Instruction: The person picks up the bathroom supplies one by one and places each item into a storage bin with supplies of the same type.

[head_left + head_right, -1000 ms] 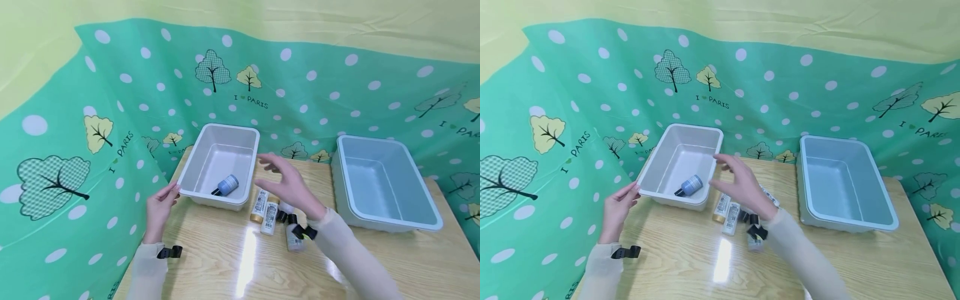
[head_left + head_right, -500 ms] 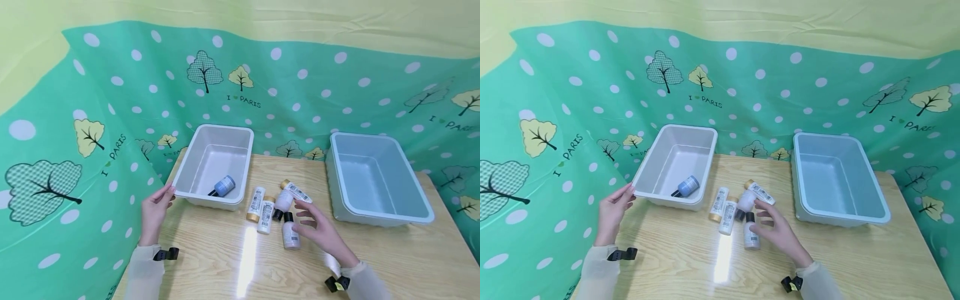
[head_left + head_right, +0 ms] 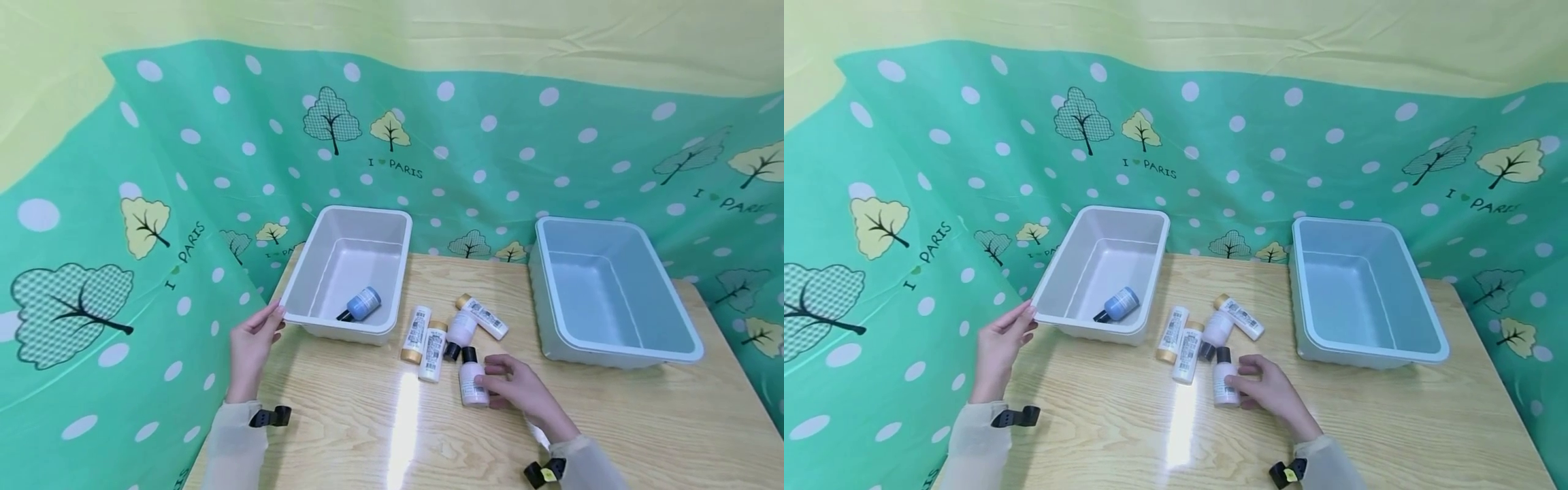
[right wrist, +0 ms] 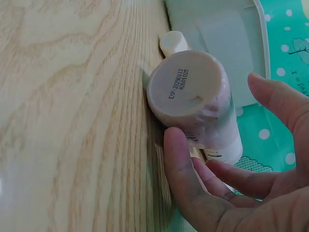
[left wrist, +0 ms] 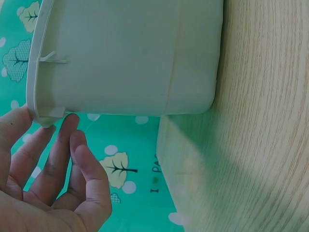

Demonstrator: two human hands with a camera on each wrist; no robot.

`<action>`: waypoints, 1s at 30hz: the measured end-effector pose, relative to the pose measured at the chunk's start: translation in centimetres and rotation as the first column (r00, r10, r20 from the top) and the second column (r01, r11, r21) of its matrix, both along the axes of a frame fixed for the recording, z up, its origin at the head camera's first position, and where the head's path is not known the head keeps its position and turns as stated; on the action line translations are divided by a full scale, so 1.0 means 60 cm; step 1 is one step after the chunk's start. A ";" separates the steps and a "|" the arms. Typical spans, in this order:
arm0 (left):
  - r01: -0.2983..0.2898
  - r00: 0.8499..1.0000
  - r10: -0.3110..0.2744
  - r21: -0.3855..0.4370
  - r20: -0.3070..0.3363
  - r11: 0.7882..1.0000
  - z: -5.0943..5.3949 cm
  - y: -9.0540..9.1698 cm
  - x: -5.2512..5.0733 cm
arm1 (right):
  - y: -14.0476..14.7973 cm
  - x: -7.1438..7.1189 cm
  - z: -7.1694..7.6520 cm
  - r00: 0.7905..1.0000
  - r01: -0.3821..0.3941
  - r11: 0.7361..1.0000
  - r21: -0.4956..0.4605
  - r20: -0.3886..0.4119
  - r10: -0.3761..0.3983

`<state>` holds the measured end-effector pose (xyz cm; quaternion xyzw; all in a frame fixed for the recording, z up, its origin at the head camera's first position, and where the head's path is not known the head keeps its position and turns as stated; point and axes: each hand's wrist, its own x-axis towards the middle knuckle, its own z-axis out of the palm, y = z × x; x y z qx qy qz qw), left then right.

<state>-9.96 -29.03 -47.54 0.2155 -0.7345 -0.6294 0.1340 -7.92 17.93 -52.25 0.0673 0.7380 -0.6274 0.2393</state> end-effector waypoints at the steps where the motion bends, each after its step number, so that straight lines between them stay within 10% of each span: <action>1: -0.002 1.000 0.002 0.004 0.004 1.000 -0.001 0.000 0.000 | -0.002 -0.001 -0.001 1.000 0.003 1.000 0.014 0.001 -0.003; 10: 0.003 1.000 -0.003 0.030 0.011 1.000 -0.001 -0.001 0.003 | -0.028 -0.007 -0.007 0.989 0.002 0.950 0.311 -0.139 0.043; 30: 0.007 1.000 -0.008 0.026 0.018 1.000 0.000 0.000 0.000 | -0.021 -0.007 -0.011 0.993 0.085 0.971 0.225 -0.095 -0.064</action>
